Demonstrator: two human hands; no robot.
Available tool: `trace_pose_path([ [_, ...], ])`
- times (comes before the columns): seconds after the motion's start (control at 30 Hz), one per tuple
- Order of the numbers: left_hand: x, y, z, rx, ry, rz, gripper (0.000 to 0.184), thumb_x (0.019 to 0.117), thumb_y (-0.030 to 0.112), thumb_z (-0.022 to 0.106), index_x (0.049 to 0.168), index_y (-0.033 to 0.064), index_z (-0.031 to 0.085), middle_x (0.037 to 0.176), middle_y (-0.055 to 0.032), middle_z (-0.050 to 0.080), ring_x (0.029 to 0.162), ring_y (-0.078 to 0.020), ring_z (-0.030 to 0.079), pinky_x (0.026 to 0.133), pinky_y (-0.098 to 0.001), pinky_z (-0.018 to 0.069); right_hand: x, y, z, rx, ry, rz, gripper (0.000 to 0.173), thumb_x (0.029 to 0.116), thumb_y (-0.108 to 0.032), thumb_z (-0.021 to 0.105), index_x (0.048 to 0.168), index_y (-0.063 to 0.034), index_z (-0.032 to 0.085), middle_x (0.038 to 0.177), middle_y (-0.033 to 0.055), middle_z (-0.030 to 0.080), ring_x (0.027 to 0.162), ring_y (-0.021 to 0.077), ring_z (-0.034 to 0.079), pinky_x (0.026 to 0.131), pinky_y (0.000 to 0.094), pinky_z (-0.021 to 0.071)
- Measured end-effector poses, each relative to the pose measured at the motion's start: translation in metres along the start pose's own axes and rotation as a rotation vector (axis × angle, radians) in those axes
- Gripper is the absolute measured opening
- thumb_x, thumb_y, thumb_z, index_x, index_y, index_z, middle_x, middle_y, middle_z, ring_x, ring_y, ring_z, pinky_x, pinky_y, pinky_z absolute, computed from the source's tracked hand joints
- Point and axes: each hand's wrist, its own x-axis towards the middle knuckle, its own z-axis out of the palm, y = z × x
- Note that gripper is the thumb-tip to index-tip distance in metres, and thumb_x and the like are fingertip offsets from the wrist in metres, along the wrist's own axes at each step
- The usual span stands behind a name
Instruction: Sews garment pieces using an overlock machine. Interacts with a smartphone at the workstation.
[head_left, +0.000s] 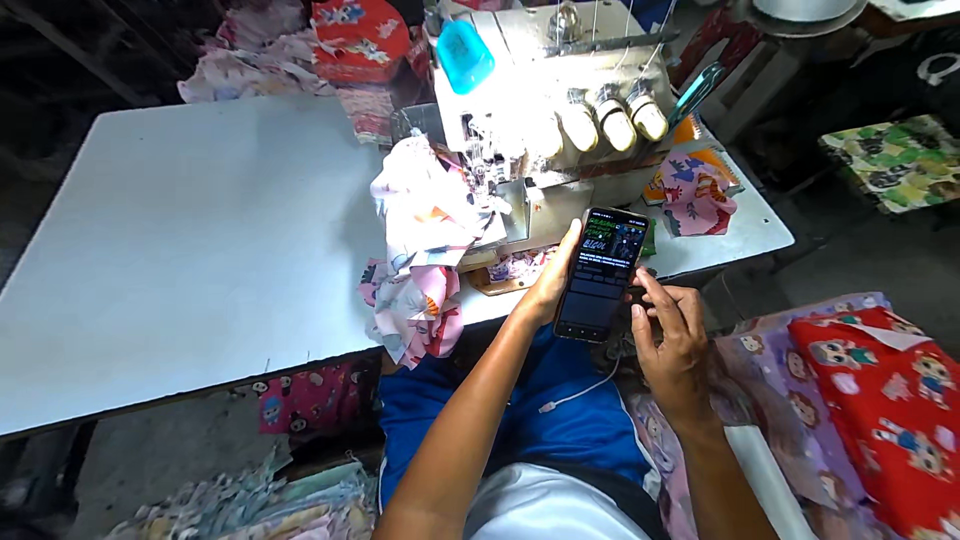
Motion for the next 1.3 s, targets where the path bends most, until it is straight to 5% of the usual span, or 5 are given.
trace_pose_path([
  [0.2,0.004,-0.003,-0.001,-0.073,-0.069,0.021,0.079,0.1043,0.067,0.010,0.133,0.0152,0.061,0.114,-0.0115,0.073,0.098,-0.0207,0.072,0.084,-0.0403,0.0607,-0.007,-0.001,-0.007,0.035,0.005,-0.028,0.027,0.1017,-0.013,0.057,0.119,-0.0005,0.073,0.110,0.0187,0.067,0.104,0.0264,0.065,0.093,0.0354,0.0535],
  [0.4,0.005,-0.003,-0.001,-0.107,-0.083,0.029,0.078,0.1052,0.065,0.009,0.133,0.0137,0.061,0.113,-0.0122,0.073,0.098,-0.0213,0.072,0.084,-0.0405,0.0605,-0.007,-0.002,-0.009,0.104,-0.003,0.024,0.026,0.1022,-0.012,0.055,0.115,0.0035,0.071,0.112,0.0188,0.070,0.107,0.0221,0.067,0.097,0.0293,0.0533],
  [0.53,0.005,-0.002,-0.001,-0.090,-0.081,0.025,0.080,0.1042,0.067,0.010,0.132,0.0140,0.062,0.112,-0.0122,0.073,0.098,-0.0219,0.072,0.084,-0.0414,0.0607,-0.010,-0.001,-0.006,0.283,-0.095,0.228,0.030,0.1058,-0.017,0.052,0.121,0.0043,0.066,0.109,0.0134,0.070,0.087,0.0067,0.068,0.077,0.0196,0.0571],
  [0.7,0.008,-0.003,-0.003,-0.122,-0.113,0.012,0.083,0.1034,0.069,0.009,0.133,0.0121,0.061,0.114,-0.0150,0.073,0.099,-0.0248,0.073,0.085,-0.0429,0.0609,-0.018,0.001,-0.003,0.547,-0.228,0.400,0.032,0.1096,-0.017,0.042,0.120,0.0058,0.062,0.082,-0.0012,0.067,0.063,0.0002,0.061,0.061,0.0171,0.0545],
  [1.3,0.005,-0.002,-0.005,-0.123,-0.118,-0.051,0.088,0.1002,0.073,0.005,0.137,0.0145,0.059,0.120,-0.0164,0.071,0.106,-0.0294,0.071,0.088,-0.0482,0.0602,-0.016,-0.014,-0.011,0.564,-0.371,0.501,0.035,0.1090,-0.020,0.047,0.124,0.0076,0.063,0.102,0.0101,0.071,0.087,0.0049,0.069,0.081,0.0216,0.0579],
])
